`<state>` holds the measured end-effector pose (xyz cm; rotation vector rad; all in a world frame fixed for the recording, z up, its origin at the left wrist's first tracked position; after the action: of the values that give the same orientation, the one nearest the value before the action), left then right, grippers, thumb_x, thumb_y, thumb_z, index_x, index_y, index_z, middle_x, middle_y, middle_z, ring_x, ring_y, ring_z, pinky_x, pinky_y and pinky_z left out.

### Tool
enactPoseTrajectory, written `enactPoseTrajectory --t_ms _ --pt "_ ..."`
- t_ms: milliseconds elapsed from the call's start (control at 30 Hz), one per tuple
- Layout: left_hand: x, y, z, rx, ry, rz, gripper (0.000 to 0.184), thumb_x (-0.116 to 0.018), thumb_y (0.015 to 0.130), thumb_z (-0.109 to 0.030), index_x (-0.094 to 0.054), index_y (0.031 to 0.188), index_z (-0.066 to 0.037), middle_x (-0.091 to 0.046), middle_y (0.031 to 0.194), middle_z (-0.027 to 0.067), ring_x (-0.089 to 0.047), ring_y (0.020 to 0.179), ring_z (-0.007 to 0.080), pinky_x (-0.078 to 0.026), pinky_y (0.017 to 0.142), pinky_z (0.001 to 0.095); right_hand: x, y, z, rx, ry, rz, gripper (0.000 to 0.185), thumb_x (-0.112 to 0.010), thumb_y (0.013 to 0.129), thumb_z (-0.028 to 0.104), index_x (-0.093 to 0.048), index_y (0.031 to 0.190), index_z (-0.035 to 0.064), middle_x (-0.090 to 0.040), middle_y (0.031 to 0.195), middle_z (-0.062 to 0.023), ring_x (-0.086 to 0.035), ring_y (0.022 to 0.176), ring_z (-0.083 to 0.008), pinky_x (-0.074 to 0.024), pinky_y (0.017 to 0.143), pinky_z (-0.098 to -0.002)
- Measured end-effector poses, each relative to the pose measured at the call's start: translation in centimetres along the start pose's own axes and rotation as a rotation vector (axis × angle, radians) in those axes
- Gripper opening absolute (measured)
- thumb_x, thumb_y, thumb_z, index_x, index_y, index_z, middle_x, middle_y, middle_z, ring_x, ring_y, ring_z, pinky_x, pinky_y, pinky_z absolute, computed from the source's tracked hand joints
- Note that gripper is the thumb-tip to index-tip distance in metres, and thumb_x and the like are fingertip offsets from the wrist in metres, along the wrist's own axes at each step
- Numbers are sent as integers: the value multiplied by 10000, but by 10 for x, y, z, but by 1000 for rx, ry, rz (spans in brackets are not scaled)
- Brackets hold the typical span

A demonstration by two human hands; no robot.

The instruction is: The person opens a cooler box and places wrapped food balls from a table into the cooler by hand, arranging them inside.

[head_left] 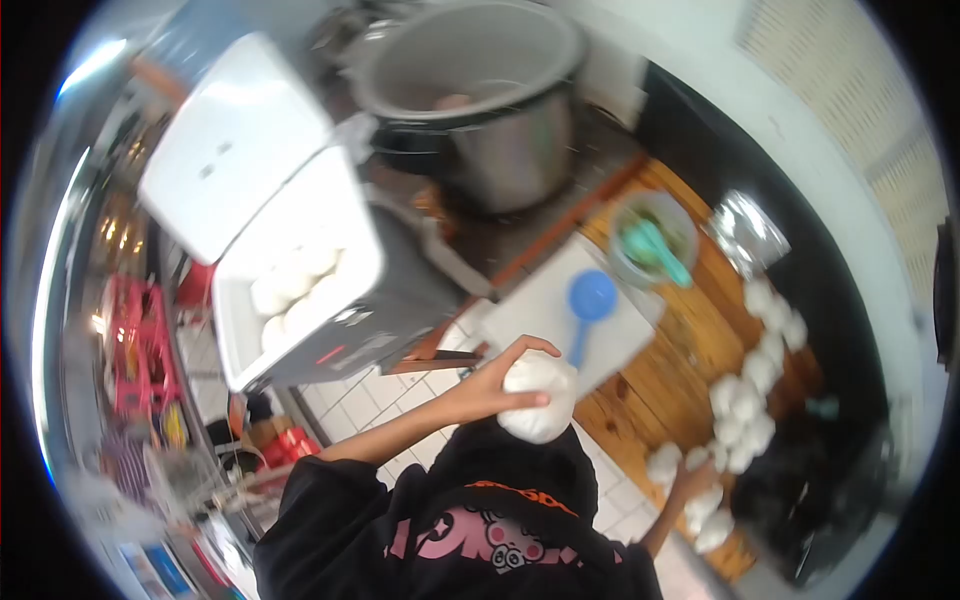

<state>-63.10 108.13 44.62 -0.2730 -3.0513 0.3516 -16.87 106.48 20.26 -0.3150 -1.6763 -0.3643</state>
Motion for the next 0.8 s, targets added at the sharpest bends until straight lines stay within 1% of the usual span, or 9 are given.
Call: enactPoseTrajectory --t_ms 100,200,300,467,500,567,600,667,800 --pt "62 -77 -61 -157 207 -280 651 -731 682 -286 -421 1208 -61 -452 1189 98 -423 1147 213 -308 979 355 10 14 0 189 395 -12 676 -704 686 264 -406 1278 134 -479 1102 -210 -459 1013 -394 -401 858 -466" --pt "124 -144 -81 -127 -1 -715 640 -727 676 -299 -433 1199 -76 -493 1121 100 -491 1059 210 -412 880 344 84 32 66 98 523 77 600 -671 742 237 -422 1267 85 -469 1169 -204 -459 1057 -379 -388 898 -429" --pt "212 -180 -76 -22 249 -1003 537 -698 721 -290 -456 1154 -84 -532 1046 95 -561 914 186 -490 740 319 158 51 147 407 969 -5 496 -598 801 147 -431 1253 29 -451 1249 -171 -430 1145 -302 -330 971 -376" --pt "336 -203 22 335 620 -939 469 -692 744 -319 -485 1090 -79 -578 853 72 -565 746 151 -460 618 311 341 -15 326 835 1350 268 529 -570 740 123 -438 1239 11 -474 1215 -126 -452 1118 -233 -338 956 -333" --pt "351 -205 49 195 756 -907 481 -690 744 -349 -496 1084 -68 -583 771 94 -557 658 190 -436 585 328 365 -30 354 915 1439 431 552 -577 723 159 -440 1237 12 -475 1211 -118 -455 1112 -219 -341 951 -320" --pt "344 -196 31 436 766 -929 439 -664 769 -335 -507 1074 -61 -581 879 137 -567 776 241 -449 661 332 397 -60 408 1031 1540 805 618 -601 675 250 -449 1229 20 -479 1201 -104 -470 1088 -200 -352 938 -299" --pt "339 -196 24 437 760 -929 439 -664 769 -335 -507 1074 -61 -581 879 137 -567 776 241 -449 661 332 410 -77 434 1129 1526 869 584 -591 683 189 -452 1225 23 -487 1185 -102 -482 1061 -189 -360 929 -295" --pt "327 -201 13 178 1655 -1039 350 -620 788 -271 -528 1062 -74 -538 1047 147 -516 989 288 -449 762 334 436 -118 483 1324 1440 1044 493 -614 740 128 -470 1205 51 -505 1151 -89 -489 1050 -150 -387 896 -287" --pt "322 -215 37 7 1484 -623 319 -640 725 -137 -539 1019 -64 -481 1170 81 -411 1159 315 -412 892 407 422 -195 584 1506 1104 1102 623 -707 719 336 -429 1168 7 -562 1036 -180 -550 994 -244 -457 812 -337"
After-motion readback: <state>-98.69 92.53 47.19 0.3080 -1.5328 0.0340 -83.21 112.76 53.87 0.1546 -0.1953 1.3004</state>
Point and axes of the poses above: each hand's wrist, its own y-axis towards the middle knuckle, its own x-axis out of the back of the hand, z = x × y, the point moved 1 cm from there along y, towards the middle knuckle
